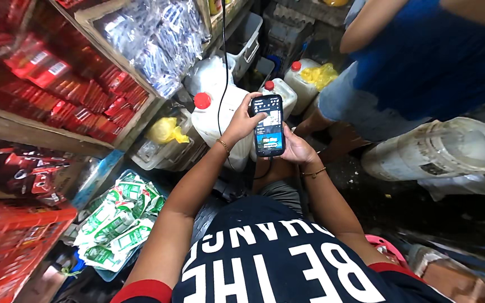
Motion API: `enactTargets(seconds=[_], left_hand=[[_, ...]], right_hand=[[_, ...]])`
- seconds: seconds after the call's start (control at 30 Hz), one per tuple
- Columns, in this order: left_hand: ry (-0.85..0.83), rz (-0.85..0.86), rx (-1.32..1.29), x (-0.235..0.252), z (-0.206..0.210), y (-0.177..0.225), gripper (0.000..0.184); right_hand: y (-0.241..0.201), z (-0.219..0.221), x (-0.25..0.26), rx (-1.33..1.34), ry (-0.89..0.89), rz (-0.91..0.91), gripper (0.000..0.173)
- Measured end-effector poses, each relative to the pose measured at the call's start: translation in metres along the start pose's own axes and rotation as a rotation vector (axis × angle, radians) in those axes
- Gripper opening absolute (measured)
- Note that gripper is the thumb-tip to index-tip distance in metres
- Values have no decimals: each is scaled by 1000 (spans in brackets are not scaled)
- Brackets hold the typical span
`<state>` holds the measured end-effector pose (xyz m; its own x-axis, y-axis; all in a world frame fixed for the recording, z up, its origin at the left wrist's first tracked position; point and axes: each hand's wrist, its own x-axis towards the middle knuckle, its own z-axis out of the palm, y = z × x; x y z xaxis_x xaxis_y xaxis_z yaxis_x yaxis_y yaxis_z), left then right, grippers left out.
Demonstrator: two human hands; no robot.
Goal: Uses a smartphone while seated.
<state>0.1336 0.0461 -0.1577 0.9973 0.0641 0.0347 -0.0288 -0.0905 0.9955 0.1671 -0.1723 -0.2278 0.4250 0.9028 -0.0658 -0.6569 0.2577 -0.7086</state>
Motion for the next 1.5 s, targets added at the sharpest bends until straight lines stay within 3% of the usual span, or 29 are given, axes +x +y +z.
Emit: enactTargets(seconds=[0.23,0.53,0.8,1.5], left_hand=[[31,-19,-17,1,0,0,39],[32,20,-26,4,-1,-7,39],[49,14,-24,3,0,-8,38],[46,10,-76,2,1,-10,39]], right_hand=[[0,0,0,33,-12,-2,52],[0,3,-3,-6,33,-14,57],[0,16,-6,-150,152,-3,51],[3,17,-8,-215,111,-63,63]])
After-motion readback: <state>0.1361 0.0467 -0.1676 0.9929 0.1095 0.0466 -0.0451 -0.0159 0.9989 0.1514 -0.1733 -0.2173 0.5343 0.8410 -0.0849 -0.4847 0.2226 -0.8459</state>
